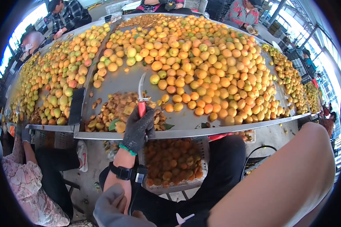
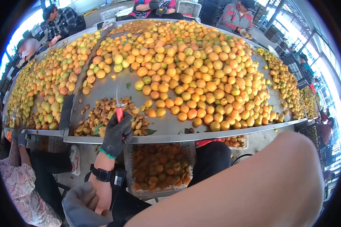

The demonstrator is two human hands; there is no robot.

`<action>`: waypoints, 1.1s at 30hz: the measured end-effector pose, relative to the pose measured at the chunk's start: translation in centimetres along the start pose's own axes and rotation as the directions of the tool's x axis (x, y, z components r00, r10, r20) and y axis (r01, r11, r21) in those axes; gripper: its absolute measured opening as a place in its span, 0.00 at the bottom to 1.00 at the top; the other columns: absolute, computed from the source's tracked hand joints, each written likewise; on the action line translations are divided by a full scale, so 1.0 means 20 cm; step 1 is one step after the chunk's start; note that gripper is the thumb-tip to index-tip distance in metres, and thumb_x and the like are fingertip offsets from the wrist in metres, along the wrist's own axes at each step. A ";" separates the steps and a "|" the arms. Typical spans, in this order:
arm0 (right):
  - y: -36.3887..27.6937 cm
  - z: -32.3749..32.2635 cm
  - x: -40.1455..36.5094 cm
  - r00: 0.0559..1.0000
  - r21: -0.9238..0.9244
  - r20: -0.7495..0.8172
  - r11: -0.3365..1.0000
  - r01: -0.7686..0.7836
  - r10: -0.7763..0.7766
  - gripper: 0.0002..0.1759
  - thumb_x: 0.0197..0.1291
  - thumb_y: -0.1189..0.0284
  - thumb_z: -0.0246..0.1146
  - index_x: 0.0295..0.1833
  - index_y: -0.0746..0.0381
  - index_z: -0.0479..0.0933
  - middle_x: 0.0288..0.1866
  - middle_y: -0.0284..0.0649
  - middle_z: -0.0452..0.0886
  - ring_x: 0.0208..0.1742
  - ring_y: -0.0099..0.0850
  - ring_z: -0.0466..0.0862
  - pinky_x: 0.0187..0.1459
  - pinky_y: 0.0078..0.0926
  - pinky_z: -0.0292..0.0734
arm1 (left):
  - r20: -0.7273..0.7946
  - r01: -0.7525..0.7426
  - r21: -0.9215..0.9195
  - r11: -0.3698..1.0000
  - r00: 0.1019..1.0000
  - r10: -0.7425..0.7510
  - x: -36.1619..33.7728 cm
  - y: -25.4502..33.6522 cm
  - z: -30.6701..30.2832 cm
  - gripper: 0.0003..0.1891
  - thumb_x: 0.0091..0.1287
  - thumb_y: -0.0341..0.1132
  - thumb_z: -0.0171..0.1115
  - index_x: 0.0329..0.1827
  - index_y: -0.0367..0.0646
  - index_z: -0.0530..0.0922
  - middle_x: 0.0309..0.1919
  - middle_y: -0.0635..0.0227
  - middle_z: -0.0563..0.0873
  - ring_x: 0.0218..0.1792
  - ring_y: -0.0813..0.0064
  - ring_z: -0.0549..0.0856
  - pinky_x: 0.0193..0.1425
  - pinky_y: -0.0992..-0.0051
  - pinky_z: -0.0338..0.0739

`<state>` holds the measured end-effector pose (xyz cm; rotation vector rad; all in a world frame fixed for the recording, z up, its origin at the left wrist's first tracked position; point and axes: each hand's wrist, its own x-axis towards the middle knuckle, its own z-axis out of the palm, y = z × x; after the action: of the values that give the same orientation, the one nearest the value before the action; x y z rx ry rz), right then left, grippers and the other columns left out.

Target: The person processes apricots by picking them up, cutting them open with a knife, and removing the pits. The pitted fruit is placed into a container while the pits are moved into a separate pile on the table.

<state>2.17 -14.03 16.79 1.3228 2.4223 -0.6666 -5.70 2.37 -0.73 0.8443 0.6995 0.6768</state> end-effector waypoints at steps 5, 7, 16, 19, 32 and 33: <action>-0.03 -0.18 -0.01 0.998 -0.155 0.065 0.988 0.022 -0.012 0.09 0.53 0.67 0.59 0.30 0.61 0.80 0.28 0.40 0.81 0.32 0.40 0.83 0.35 0.37 0.78 | 0.021 -0.012 -0.010 1.000 1.000 0.012 0.02 0.00 -0.03 0.06 0.68 0.34 0.62 0.44 0.46 0.76 0.18 0.75 0.72 0.14 0.81 0.71 0.16 0.80 0.64; -0.11 -0.21 0.04 0.996 -0.226 0.094 0.974 0.019 0.002 0.09 0.52 0.67 0.59 0.29 0.61 0.80 0.28 0.40 0.81 0.32 0.40 0.83 0.35 0.37 0.78 | 0.018 -0.014 0.015 1.000 1.000 0.014 0.01 0.02 -0.03 0.06 0.68 0.36 0.64 0.41 0.48 0.75 0.17 0.75 0.73 0.14 0.80 0.72 0.16 0.79 0.65; 0.86 0.14 -0.44 0.745 -0.031 0.493 0.865 -0.501 0.449 0.20 0.61 0.51 0.60 0.48 0.54 0.82 0.42 0.44 0.83 0.47 0.44 0.83 0.49 0.43 0.77 | -0.045 -0.012 -0.097 0.995 0.999 0.008 0.04 0.05 -0.02 0.06 0.68 0.35 0.64 0.40 0.47 0.75 0.16 0.75 0.72 0.13 0.79 0.71 0.15 0.78 0.65; 1.19 0.27 -0.21 0.868 0.123 -0.167 0.883 -0.453 0.469 0.20 0.62 0.53 0.60 0.52 0.54 0.80 0.47 0.44 0.81 0.51 0.46 0.81 0.51 0.42 0.75 | -0.071 -0.006 -0.233 0.972 0.997 -0.011 0.09 0.04 -0.01 0.06 0.68 0.35 0.64 0.41 0.46 0.76 0.17 0.73 0.72 0.13 0.78 0.72 0.15 0.77 0.66; 1.64 0.38 0.44 0.532 0.353 -0.519 0.735 -0.579 0.669 0.13 0.50 0.68 0.63 0.43 0.56 0.81 0.57 0.38 0.76 0.57 0.44 0.76 0.60 0.41 0.69 | -0.052 0.053 -0.228 0.972 0.996 -0.067 0.14 0.10 0.01 0.06 0.68 0.31 0.62 0.46 0.46 0.77 0.19 0.74 0.72 0.18 0.80 0.72 0.19 0.78 0.68; 1.64 0.40 0.41 0.522 0.392 -0.528 0.737 -0.550 0.670 0.10 0.48 0.72 0.61 0.38 0.56 0.81 0.56 0.37 0.76 0.56 0.42 0.76 0.60 0.42 0.69 | -0.077 0.038 -0.232 0.972 0.995 -0.057 0.14 0.10 0.01 0.06 0.69 0.31 0.61 0.46 0.46 0.77 0.19 0.75 0.72 0.17 0.80 0.71 0.18 0.78 0.67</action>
<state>25.90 2.88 -2.20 2.6759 2.0391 -0.2255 -4.40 5.44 0.31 0.5862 0.6990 0.7376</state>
